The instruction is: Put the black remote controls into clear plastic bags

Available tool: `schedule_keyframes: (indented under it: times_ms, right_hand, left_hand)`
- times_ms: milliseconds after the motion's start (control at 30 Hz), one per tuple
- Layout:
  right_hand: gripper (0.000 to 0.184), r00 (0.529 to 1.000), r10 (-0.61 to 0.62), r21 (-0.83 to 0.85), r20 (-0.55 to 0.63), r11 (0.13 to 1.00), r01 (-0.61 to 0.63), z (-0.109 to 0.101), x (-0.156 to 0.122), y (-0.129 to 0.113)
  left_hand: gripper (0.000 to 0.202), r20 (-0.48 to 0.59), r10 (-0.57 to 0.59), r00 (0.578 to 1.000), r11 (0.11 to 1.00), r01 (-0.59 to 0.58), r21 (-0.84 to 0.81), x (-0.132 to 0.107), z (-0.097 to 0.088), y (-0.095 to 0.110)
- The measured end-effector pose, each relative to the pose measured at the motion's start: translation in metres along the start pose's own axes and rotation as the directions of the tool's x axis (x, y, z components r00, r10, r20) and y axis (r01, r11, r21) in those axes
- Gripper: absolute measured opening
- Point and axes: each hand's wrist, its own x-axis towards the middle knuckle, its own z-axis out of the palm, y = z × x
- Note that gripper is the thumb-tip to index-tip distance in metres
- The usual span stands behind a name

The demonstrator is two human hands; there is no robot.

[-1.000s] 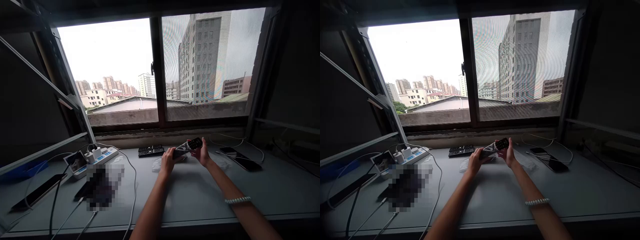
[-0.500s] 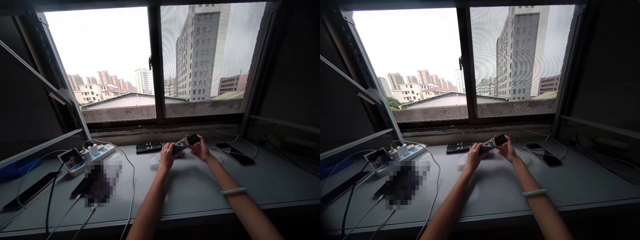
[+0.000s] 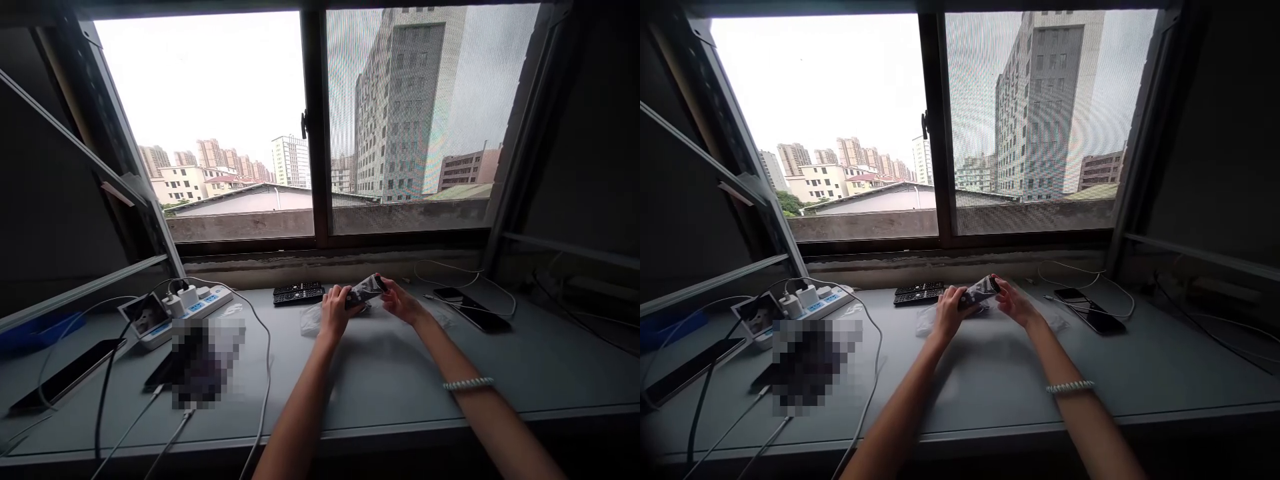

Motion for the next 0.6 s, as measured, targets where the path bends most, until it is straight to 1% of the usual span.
schedule_keyframes:
  times_ms: [100,233,400,500,600]
  right_hand:
    - [0.028,0.997,0.013,-0.075,-0.076,0.997,-0.019,0.001,0.000,0.002]
    - [0.029,0.997,0.020,-0.101,-0.072,0.995,-0.027,0.000,0.001,0.003]
    - [0.030,1.000,0.023,-0.148,-0.013,0.989,-0.025,0.003,-0.002,0.001]
    - [0.034,0.998,0.044,-0.252,0.037,0.967,-0.033,0.011,-0.009,-0.001]
    - [0.041,0.990,0.100,-0.351,0.103,0.935,-0.058,0.018,-0.017,-0.003]
  left_hand:
    - [0.036,0.028,0.035,0.999,0.999,-0.036,0.025,-0.001,0.000,0.000]
    - [0.035,0.039,0.040,0.998,0.999,-0.041,0.014,-0.003,0.000,0.001]
    - [0.038,0.036,0.031,0.999,0.999,-0.030,-0.027,-0.002,-0.002,0.007]
    - [0.040,0.025,0.028,0.999,0.999,-0.027,-0.040,-0.001,-0.003,0.011]
    - [0.039,0.024,0.039,0.999,0.998,-0.038,-0.046,-0.002,-0.003,0.015]
